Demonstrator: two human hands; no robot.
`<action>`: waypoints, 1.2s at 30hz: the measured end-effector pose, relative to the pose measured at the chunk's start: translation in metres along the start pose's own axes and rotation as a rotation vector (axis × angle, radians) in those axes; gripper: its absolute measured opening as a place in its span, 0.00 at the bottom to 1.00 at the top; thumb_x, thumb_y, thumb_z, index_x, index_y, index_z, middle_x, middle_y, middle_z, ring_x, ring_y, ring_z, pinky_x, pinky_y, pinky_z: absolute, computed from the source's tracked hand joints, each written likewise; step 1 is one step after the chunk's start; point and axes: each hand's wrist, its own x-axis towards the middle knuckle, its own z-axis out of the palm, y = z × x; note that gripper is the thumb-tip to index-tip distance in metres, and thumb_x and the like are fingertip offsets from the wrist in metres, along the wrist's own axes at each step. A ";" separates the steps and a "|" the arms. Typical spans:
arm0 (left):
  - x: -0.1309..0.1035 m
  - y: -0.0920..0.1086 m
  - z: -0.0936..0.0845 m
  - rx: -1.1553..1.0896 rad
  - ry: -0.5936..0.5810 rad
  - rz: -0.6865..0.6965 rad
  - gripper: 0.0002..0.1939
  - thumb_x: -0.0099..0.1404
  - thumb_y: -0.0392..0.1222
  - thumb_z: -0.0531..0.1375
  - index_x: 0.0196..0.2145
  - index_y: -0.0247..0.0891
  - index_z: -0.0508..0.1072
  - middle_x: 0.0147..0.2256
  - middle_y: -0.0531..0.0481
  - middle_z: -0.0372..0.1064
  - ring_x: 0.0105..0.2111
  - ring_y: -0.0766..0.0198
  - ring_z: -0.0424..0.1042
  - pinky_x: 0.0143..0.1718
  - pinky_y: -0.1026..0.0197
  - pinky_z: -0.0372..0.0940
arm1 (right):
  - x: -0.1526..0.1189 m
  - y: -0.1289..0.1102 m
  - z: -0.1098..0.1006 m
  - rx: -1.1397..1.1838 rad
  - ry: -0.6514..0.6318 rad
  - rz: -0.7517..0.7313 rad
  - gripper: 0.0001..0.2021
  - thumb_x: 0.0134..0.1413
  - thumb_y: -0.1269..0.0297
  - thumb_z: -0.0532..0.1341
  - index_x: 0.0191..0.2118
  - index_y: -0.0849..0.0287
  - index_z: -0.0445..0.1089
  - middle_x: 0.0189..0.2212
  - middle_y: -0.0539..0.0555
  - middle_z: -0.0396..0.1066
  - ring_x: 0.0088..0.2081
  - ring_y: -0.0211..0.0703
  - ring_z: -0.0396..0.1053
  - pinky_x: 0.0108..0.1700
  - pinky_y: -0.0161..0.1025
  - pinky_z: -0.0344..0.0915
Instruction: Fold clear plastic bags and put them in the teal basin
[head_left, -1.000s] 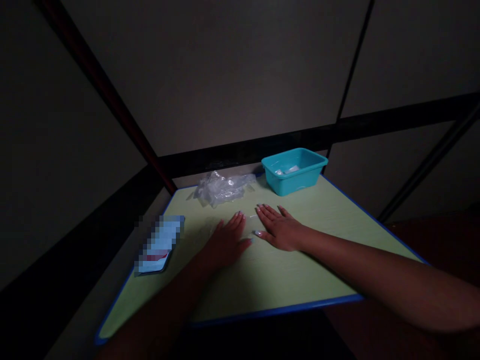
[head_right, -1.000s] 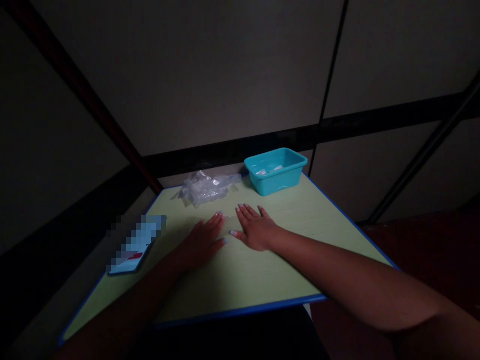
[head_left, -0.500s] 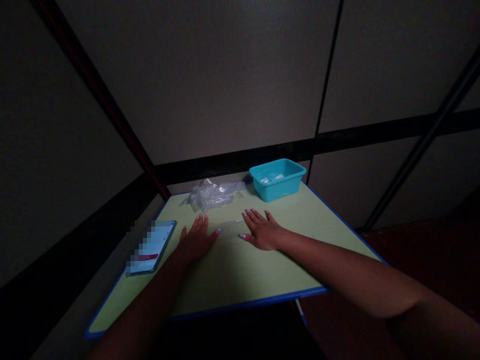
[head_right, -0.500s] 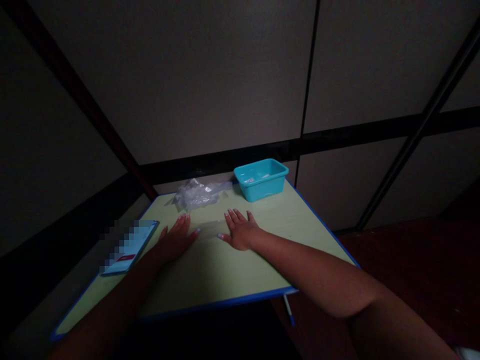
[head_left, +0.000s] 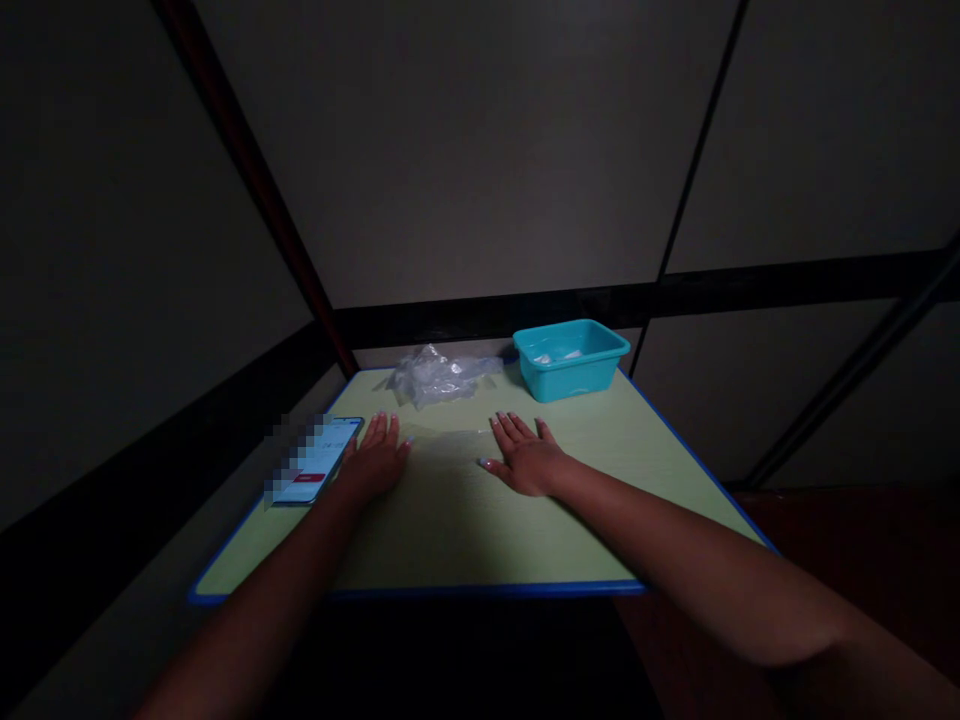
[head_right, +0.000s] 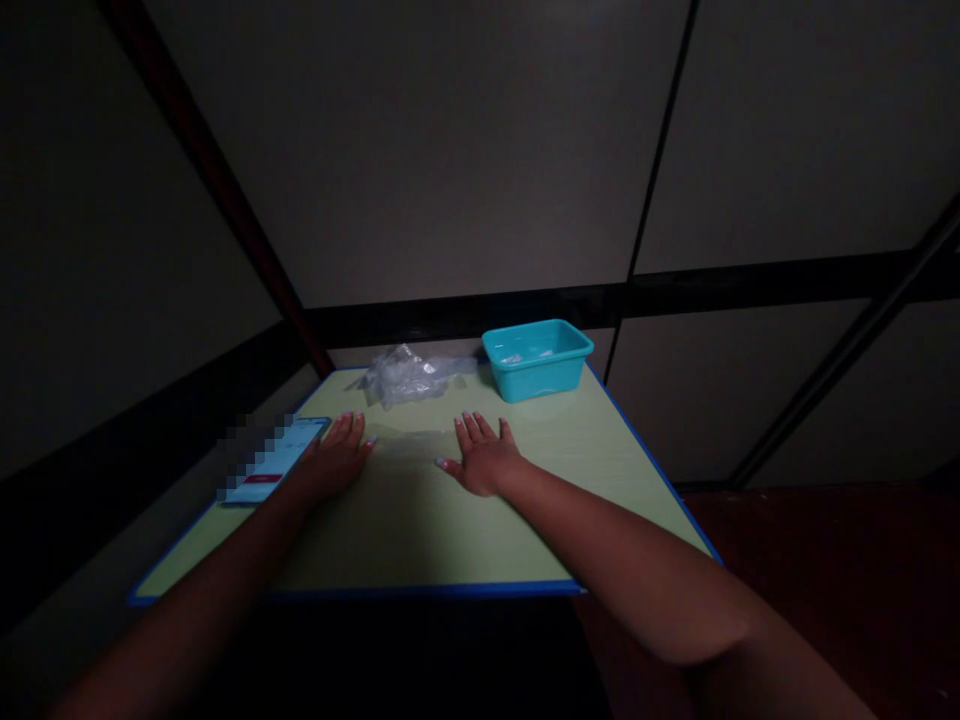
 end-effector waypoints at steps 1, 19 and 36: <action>0.000 -0.002 -0.001 0.008 0.011 -0.023 0.33 0.71 0.51 0.37 0.67 0.31 0.41 0.68 0.38 0.30 0.67 0.52 0.32 0.62 0.40 0.44 | 0.000 0.000 0.000 -0.001 -0.002 0.001 0.40 0.60 0.40 0.38 0.69 0.64 0.31 0.68 0.59 0.26 0.68 0.52 0.26 0.63 0.62 0.28; -0.028 0.086 -0.016 -0.144 -0.040 0.663 0.35 0.72 0.55 0.39 0.66 0.25 0.44 0.67 0.33 0.36 0.67 0.51 0.38 0.62 0.43 0.47 | 0.006 0.009 0.017 -0.054 0.089 -0.013 0.37 0.61 0.46 0.41 0.69 0.64 0.36 0.68 0.58 0.31 0.68 0.54 0.31 0.63 0.64 0.34; -0.002 0.021 -0.008 -0.118 -0.100 0.394 0.34 0.72 0.55 0.37 0.67 0.29 0.44 0.67 0.34 0.34 0.67 0.45 0.33 0.62 0.42 0.44 | 0.002 0.008 0.016 -0.069 0.083 0.001 0.39 0.61 0.40 0.38 0.69 0.60 0.33 0.68 0.57 0.29 0.68 0.54 0.31 0.64 0.63 0.36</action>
